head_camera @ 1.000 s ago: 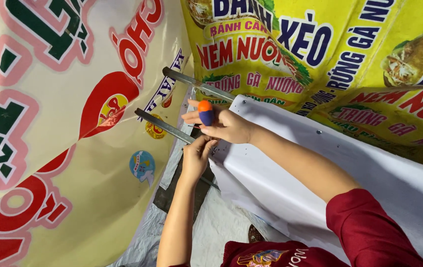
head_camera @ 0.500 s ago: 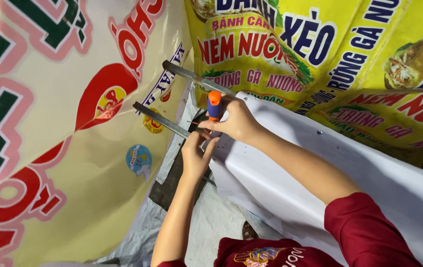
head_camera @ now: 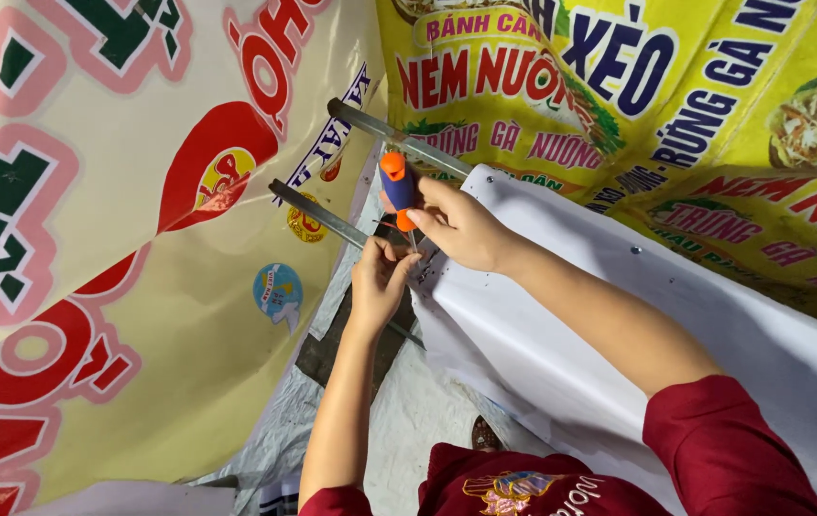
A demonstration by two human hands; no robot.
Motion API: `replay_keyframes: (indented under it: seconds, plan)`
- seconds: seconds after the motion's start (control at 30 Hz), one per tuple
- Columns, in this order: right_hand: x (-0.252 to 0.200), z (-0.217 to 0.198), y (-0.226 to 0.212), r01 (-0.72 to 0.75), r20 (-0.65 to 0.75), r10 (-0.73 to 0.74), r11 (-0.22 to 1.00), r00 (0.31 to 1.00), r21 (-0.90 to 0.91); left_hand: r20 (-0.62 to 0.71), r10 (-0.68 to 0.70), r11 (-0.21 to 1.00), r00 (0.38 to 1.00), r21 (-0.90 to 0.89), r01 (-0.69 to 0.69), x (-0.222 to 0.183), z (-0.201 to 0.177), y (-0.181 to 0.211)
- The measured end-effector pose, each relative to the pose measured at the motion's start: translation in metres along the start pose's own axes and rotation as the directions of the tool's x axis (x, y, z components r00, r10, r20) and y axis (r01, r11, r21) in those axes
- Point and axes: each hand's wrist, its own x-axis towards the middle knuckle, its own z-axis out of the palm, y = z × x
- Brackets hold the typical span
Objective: Assembling a banner and preparing electrical wiring by cutting and stripping wires.
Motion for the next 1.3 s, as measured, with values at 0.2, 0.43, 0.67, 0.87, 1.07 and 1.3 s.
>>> replay_keyframes:
  seconds: [0.2, 0.43, 0.67, 0.87, 1.07, 1.3]
  plan:
    - [0.004, 0.003, 0.057, -0.064, -0.152, 0.058, 0.997, 0.987, -0.031, 0.12, -0.045, 0.99, 0.992, -0.128, 0.06, 0.004, -0.002, 0.004]
    - [0.009, 0.021, 0.053, 0.173, -0.292, -0.298, 0.906, 0.909, -0.387, 0.039, 0.072, 0.99, 0.997, 0.117, -0.076, 0.005, 0.007, 0.025]
    - [0.0, 0.022, 0.059, 0.21, -0.003, -0.217, 0.939, 0.976, 0.271, 0.178, 0.091, 0.987, 0.98, 0.115, -0.112, 0.003, 0.002, 0.003]
    - [-0.001, 0.003, 0.024, 0.12, 0.019, -0.133, 0.94, 0.991, 0.321, 0.304, 0.084, 0.975, 0.949, 0.169, -0.141, 0.003, -0.007, 0.047]
    - [0.001, -0.015, 0.05, 0.184, -0.235, -0.175, 0.983, 0.956, 0.017, 0.31, 0.041, 0.956, 0.95, 0.266, -0.128, -0.009, -0.003, 0.012]
    - [-0.032, -0.092, 0.032, 0.183, -0.582, -0.24, 0.971, 0.777, -0.156, 0.257, 0.159, 0.908, 0.953, 0.341, -0.244, -0.023, 0.011, 0.021]
